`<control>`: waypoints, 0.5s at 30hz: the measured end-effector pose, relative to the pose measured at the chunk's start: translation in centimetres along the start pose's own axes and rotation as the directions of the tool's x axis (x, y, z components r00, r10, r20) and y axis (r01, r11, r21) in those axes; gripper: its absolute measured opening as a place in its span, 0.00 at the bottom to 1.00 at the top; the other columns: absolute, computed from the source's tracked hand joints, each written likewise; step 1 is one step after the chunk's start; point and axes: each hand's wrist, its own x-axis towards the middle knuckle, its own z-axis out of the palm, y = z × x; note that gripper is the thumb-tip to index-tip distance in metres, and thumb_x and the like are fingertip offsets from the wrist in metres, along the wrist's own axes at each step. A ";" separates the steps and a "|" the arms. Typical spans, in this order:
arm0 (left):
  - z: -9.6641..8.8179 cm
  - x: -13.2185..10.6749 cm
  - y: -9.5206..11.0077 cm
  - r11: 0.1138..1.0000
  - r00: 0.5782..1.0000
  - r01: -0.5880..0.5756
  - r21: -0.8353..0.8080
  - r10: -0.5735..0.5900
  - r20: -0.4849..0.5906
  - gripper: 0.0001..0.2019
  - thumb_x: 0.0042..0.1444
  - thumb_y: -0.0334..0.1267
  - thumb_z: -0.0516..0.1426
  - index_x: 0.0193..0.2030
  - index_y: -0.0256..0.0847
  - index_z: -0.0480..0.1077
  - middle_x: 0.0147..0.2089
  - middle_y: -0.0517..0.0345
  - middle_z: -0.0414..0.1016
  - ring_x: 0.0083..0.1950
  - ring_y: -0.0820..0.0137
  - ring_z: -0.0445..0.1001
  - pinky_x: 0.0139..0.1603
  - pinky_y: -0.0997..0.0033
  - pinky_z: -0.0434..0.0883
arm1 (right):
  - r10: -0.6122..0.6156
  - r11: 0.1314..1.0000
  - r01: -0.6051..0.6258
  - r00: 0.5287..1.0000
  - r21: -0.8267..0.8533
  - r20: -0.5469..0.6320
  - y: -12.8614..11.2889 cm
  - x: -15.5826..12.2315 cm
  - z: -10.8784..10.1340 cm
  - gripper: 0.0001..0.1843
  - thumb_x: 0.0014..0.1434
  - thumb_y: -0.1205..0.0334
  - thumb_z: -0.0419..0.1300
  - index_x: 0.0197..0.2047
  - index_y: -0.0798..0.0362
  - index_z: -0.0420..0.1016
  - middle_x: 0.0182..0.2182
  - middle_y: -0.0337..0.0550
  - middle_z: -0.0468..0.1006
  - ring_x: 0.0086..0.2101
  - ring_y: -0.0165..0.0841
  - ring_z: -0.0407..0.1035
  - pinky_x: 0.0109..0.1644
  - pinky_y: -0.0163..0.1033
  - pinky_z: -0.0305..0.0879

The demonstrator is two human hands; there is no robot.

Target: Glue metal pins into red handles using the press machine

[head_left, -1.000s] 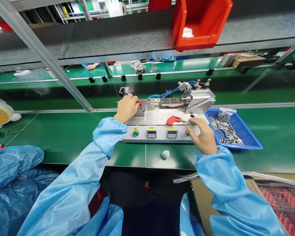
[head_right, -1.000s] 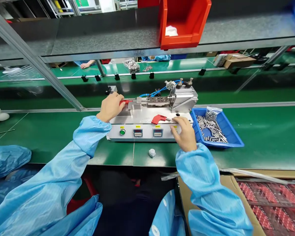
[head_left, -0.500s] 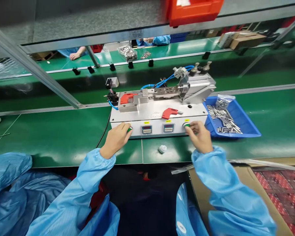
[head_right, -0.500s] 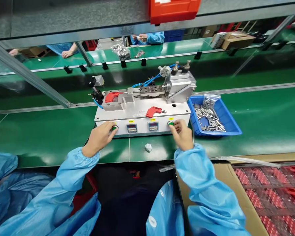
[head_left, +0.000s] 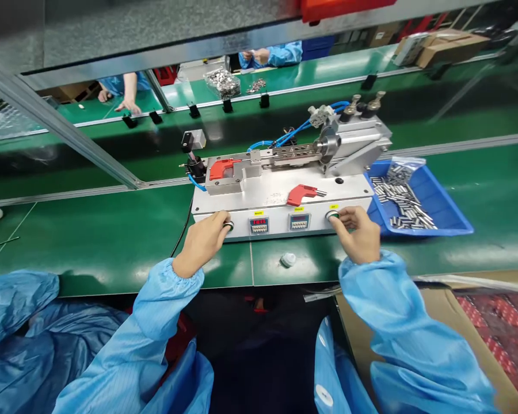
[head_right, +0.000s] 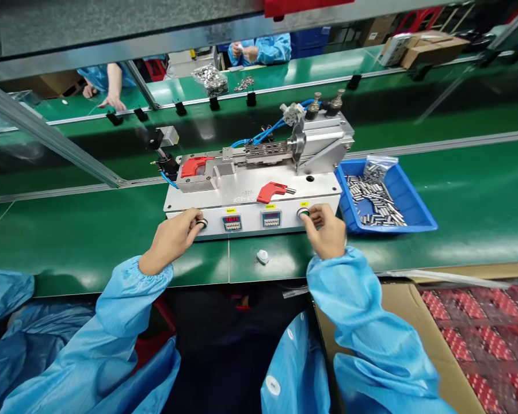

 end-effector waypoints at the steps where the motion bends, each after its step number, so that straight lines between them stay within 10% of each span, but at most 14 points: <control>1: 0.0 -0.2 0.0 1.000 1.000 -0.002 -0.012 0.002 -0.006 0.04 0.68 0.33 0.56 0.48 0.45 0.68 0.38 0.58 0.79 0.39 0.62 0.80 0.33 0.68 0.64 | 0.000 1.000 -0.001 0.999 -0.011 -0.043 0.4 -0.9 0.5 0.15 0.62 0.43 0.60 0.39 0.45 0.69 0.29 0.44 0.80 0.28 0.40 0.74 0.37 0.45 0.73; 6: -0.5 -0.7 1.7 0.988 0.983 -0.142 -0.055 0.134 -0.126 0.04 0.70 0.34 0.54 0.46 0.43 0.70 0.37 0.57 0.77 0.39 0.62 0.78 0.35 0.67 0.66 | 0.049 0.987 -0.037 0.996 -0.158 0.077 2.7 -4.6 2.7 0.16 0.64 0.44 0.56 0.32 0.46 0.65 0.21 0.40 0.72 0.24 0.37 0.69 0.30 0.39 0.62; 10: -1.1 2.0 5.7 0.904 0.886 -0.417 -0.091 0.382 -0.262 0.07 0.73 0.39 0.54 0.48 0.41 0.72 0.46 0.49 0.77 0.47 0.59 0.76 0.48 0.63 0.71 | 0.108 0.971 -0.072 0.983 -0.229 0.148 3.6 -4.8 3.1 0.17 0.63 0.48 0.56 0.27 0.48 0.65 0.20 0.41 0.72 0.24 0.36 0.68 0.31 0.38 0.57; 15: -0.9 7.2 11.8 0.943 0.928 -0.330 -0.047 0.314 -0.202 0.19 0.70 0.40 0.59 0.65 0.36 0.67 0.58 0.40 0.73 0.55 0.52 0.74 0.54 0.57 0.72 | 0.115 0.967 -0.079 0.983 -0.240 0.142 3.5 -4.6 2.8 0.16 0.63 0.49 0.57 0.27 0.48 0.67 0.20 0.40 0.72 0.23 0.34 0.67 0.31 0.37 0.56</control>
